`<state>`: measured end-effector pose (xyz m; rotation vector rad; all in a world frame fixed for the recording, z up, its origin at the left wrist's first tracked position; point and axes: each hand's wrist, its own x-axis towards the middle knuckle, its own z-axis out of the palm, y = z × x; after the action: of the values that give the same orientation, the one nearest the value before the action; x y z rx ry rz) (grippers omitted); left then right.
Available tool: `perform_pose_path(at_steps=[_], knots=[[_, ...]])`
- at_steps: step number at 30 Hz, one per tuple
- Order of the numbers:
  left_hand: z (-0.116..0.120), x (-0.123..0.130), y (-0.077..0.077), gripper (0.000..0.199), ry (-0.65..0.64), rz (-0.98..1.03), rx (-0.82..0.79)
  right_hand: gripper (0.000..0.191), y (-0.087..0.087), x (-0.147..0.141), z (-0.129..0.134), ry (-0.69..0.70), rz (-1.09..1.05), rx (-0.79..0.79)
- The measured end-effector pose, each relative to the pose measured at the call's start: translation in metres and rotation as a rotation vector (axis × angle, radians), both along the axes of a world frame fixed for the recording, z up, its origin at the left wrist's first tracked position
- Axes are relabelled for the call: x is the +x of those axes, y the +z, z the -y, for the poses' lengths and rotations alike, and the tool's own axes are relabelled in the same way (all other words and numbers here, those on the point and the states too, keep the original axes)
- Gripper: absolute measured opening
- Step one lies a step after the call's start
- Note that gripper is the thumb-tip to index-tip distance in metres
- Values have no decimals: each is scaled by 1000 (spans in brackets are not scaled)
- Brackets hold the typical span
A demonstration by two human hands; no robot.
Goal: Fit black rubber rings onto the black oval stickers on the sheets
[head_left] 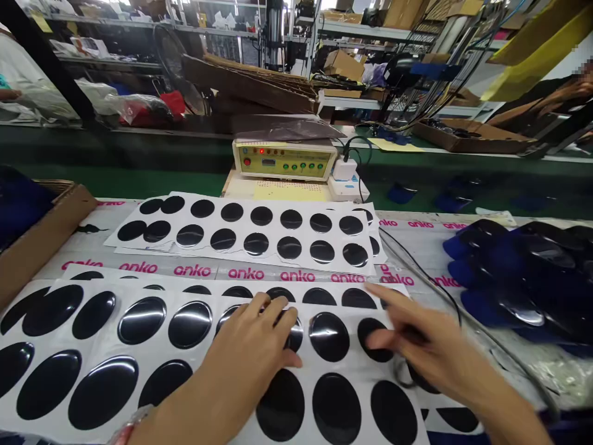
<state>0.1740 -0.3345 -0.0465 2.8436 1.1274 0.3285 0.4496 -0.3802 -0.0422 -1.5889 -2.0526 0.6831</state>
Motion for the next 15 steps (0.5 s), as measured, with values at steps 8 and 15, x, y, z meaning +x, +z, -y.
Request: perform_pose_path(at_steps=[8, 15], knots=[[-8, -1, -16, 51, 99, 23, 81, 50, -9, -44, -53, 433, 264, 27], [-15, 8, -21, 41, 146, 100, 42, 14, -7, -47, -66, 342, 159, -27]])
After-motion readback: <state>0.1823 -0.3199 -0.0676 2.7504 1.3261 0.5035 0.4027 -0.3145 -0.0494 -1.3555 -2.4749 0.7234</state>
